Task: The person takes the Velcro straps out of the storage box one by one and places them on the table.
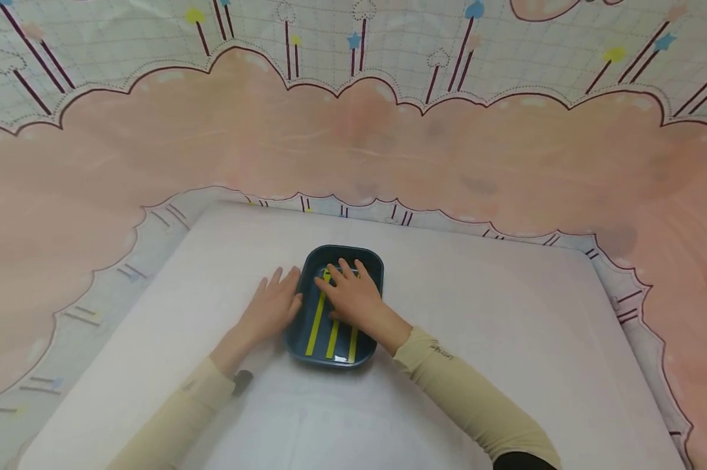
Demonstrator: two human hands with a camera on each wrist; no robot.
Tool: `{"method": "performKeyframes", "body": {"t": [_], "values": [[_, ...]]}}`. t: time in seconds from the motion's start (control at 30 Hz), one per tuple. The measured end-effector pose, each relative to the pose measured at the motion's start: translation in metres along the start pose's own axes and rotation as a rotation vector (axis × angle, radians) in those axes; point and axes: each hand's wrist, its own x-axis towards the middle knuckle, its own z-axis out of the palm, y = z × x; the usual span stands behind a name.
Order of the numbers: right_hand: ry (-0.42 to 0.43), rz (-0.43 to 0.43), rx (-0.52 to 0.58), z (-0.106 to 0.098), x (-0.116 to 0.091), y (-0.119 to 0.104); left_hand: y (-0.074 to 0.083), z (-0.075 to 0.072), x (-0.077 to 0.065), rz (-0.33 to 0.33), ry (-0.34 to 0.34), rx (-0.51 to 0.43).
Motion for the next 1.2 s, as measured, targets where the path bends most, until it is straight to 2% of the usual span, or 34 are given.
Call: {"method": "performKeyframes", "body": {"t": [0.2,0.5,0.73,0.9,1.1,1.2], "values": [[-0.047,-0.029,-0.043,0.005,0.008,-0.005,0.001,0.001,0.002,0.009,0.002,0.019],[-0.005,-0.088,-0.083,0.016,0.014,-0.006,0.004,0.002,0.003,0.008,-0.026,0.057],[0.050,-0.134,-0.119,0.020,0.023,-0.009,0.002,0.004,0.002,-0.007,-0.021,0.061],[0.110,-0.178,-0.182,0.025,0.030,-0.011,0.000,0.005,0.000,-0.008,-0.017,0.057],[0.267,-0.246,-0.258,0.031,0.037,-0.012,-0.002,0.005,-0.001,-0.006,-0.005,0.054],[0.310,-0.268,-0.265,0.033,0.041,-0.012,-0.003,0.003,-0.003,-0.009,-0.003,0.055]]}}
